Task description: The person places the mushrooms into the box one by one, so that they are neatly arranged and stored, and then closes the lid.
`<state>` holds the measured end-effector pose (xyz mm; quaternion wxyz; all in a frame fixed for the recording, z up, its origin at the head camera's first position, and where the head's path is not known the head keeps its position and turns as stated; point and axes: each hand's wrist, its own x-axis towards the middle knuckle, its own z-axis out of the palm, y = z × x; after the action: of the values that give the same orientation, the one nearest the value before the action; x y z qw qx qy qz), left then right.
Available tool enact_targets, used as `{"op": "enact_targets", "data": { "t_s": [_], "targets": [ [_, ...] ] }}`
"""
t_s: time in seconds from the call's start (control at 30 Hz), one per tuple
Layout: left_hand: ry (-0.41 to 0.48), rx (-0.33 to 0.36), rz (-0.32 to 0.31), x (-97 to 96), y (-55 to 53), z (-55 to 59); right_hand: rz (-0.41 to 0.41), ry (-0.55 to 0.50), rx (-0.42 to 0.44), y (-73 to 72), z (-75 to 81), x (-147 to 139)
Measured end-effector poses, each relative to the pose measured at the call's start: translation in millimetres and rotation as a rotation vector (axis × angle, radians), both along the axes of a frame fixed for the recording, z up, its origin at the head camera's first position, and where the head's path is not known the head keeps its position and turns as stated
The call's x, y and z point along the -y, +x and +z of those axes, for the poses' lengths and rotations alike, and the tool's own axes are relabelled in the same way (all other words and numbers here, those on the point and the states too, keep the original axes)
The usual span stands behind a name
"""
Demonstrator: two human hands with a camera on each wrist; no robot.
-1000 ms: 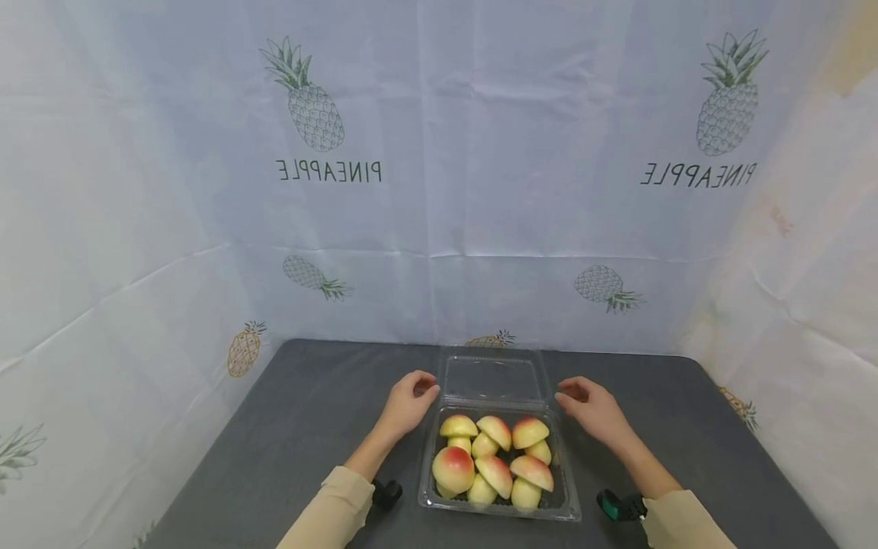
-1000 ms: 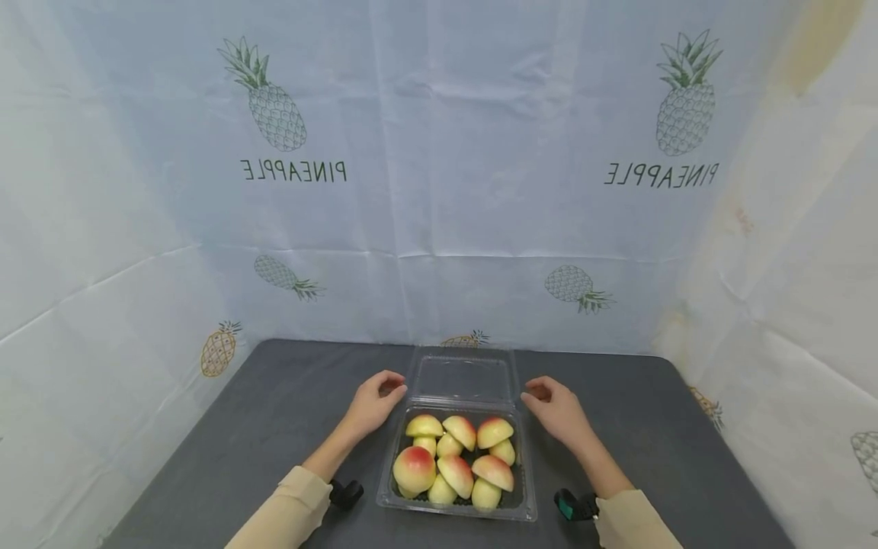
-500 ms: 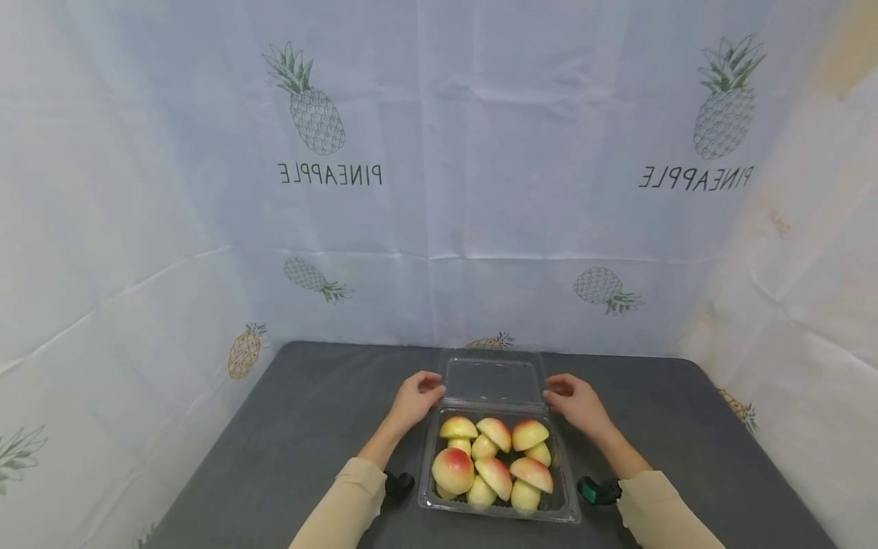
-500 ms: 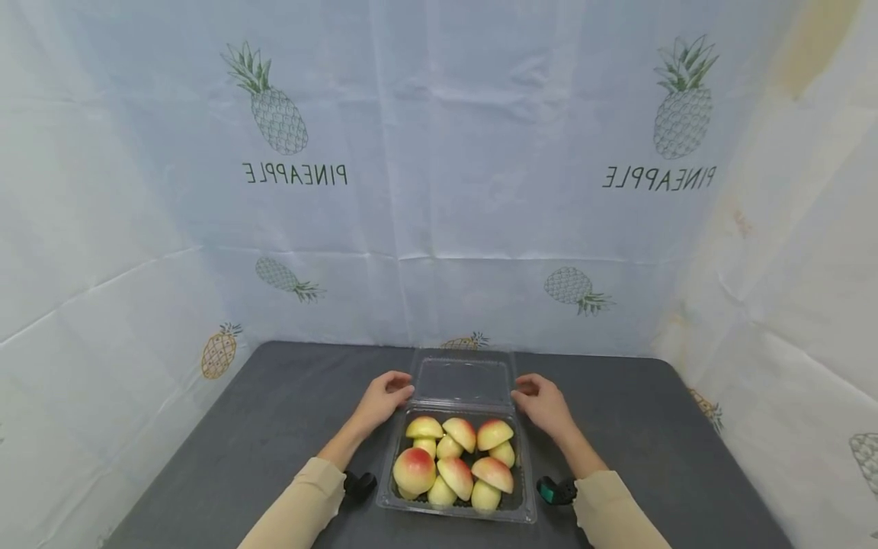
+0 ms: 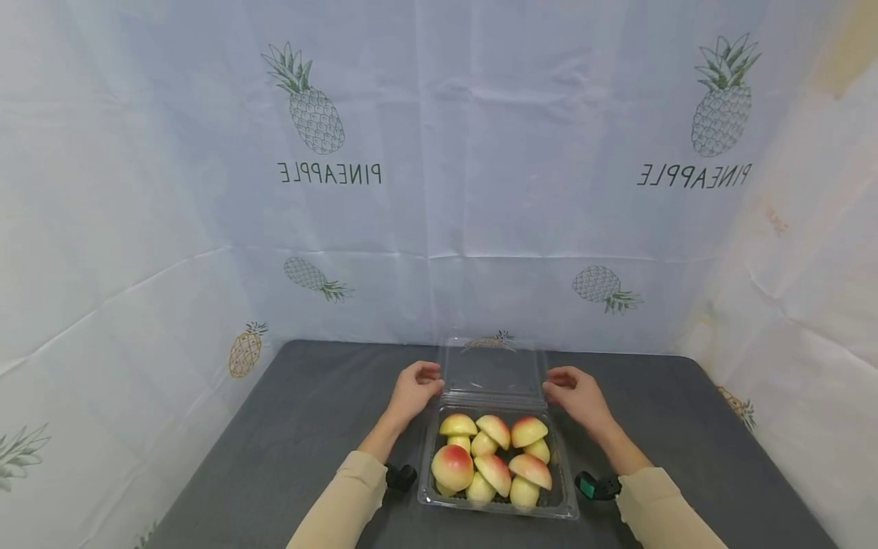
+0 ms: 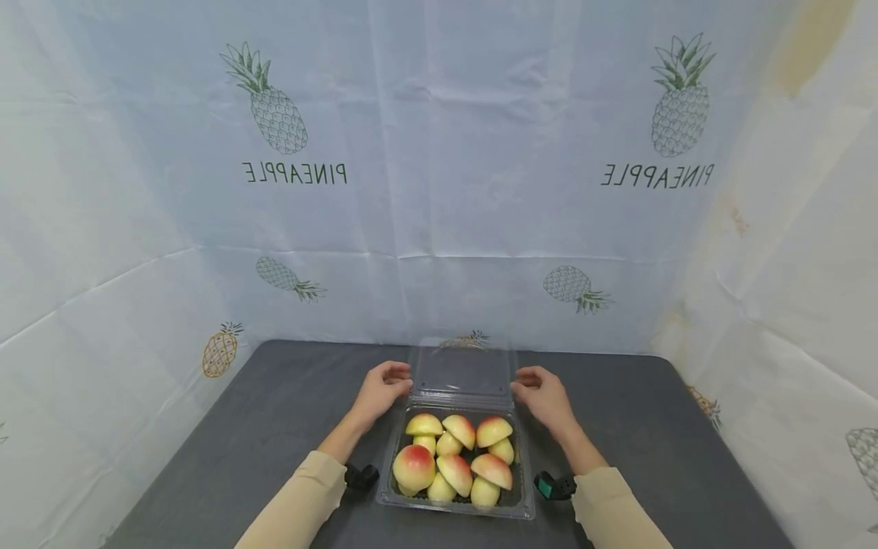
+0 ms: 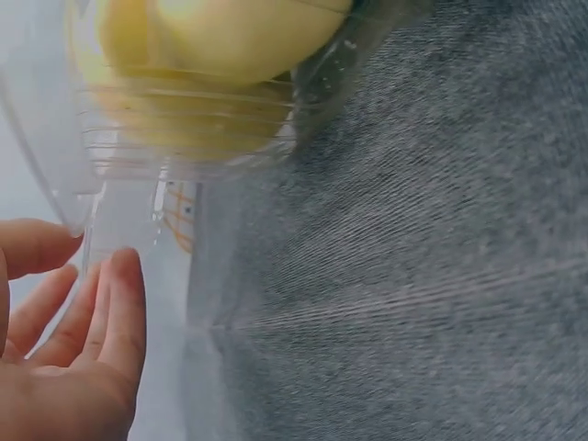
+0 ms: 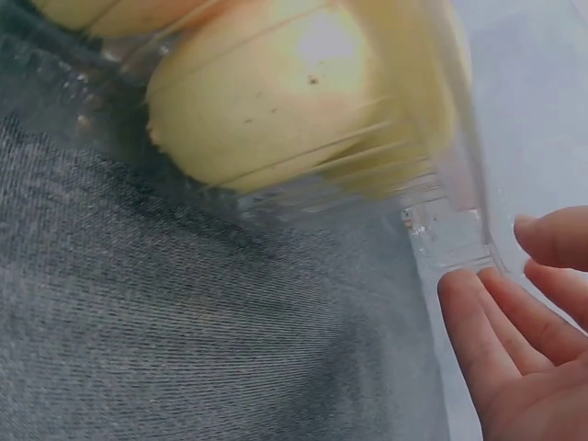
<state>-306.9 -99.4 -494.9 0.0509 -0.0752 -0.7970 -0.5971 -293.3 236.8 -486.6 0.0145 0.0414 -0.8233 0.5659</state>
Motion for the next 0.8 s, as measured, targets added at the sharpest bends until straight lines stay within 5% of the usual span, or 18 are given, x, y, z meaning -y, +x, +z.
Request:
{"op": "enact_targets", "data": {
  "t_s": [0.4, 0.8],
  "targets": [
    [0.131, -0.015, 0.026, -2.5, -2.7, 17.0, -0.052, -0.068, -0.045, 2.1, 15.1, -0.5],
    [0.111, -0.007, 0.026, -1.6, -5.6, 30.7, -0.082, -0.073, -0.074, 4.7, 32.3, -1.4]
  ]
}}
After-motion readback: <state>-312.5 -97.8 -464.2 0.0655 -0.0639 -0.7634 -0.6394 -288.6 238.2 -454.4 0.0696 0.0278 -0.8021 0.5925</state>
